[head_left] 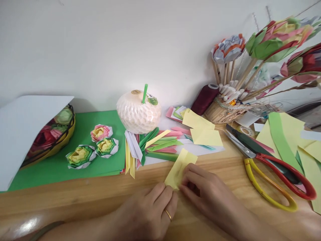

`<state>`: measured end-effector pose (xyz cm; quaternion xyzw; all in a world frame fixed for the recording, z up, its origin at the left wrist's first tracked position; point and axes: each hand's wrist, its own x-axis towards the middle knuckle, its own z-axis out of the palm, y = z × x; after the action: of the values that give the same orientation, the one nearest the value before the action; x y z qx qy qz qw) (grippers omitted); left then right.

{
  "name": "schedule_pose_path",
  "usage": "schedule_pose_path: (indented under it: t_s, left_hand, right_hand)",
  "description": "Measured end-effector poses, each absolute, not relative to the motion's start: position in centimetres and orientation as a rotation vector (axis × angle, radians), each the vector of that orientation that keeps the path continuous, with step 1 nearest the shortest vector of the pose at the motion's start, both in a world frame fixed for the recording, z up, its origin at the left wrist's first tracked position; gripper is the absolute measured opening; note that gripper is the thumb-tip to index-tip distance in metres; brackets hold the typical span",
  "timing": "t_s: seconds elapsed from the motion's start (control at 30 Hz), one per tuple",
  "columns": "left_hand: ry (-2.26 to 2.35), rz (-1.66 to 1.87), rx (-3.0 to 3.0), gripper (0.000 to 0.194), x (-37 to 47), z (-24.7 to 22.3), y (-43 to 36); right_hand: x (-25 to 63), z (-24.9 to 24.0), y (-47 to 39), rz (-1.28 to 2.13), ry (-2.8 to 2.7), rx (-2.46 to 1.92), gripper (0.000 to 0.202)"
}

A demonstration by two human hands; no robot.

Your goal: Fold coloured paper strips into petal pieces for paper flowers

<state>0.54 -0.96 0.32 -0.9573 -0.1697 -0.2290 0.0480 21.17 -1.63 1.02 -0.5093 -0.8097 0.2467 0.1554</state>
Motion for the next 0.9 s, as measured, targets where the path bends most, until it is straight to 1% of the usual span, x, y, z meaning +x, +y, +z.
schedule_pose_path:
  t_s: [0.13,0.27,0.47,0.67,0.73,0.83,0.9]
  left_hand:
    - [-0.537,-0.617,-2.943,0.026,0.8,0.0,-1.0]
    - [-0.595,-0.717,-2.927,0.026,1.2,-0.5,-1.2]
    - [-0.620,-0.745,-2.905,0.030,1.2,-0.6,-1.4]
    - [-0.619,-0.672,-2.784,0.026,0.5,-0.4,-0.2]
    - [-0.669,-0.609,-2.733,0.030,0.2,-0.3,0.3]
    - [-0.725,-0.523,-2.751,0.036,0.0,-0.2,0.6]
    - [-0.737,-0.561,-2.796,0.034,0.0,-0.4,0.5]
  right_hand:
    - [21.2,1.0,-1.5,0.708,-2.326,-1.466,0.015]
    - [21.2,0.8,-1.6,0.661,-2.351,-1.472,0.016]
    - [21.3,0.7,-1.8,0.390,-2.428,-1.481,0.010]
    - [22.4,1.9,-1.6,0.217,-2.637,-1.179,0.014]
    - [22.4,2.1,-1.7,0.215,-2.688,-1.118,0.017]
    - [21.7,2.2,-2.2,0.308,-2.721,-1.091,0.019]
    - [21.2,2.1,-2.5,0.408,-2.707,-1.115,0.021]
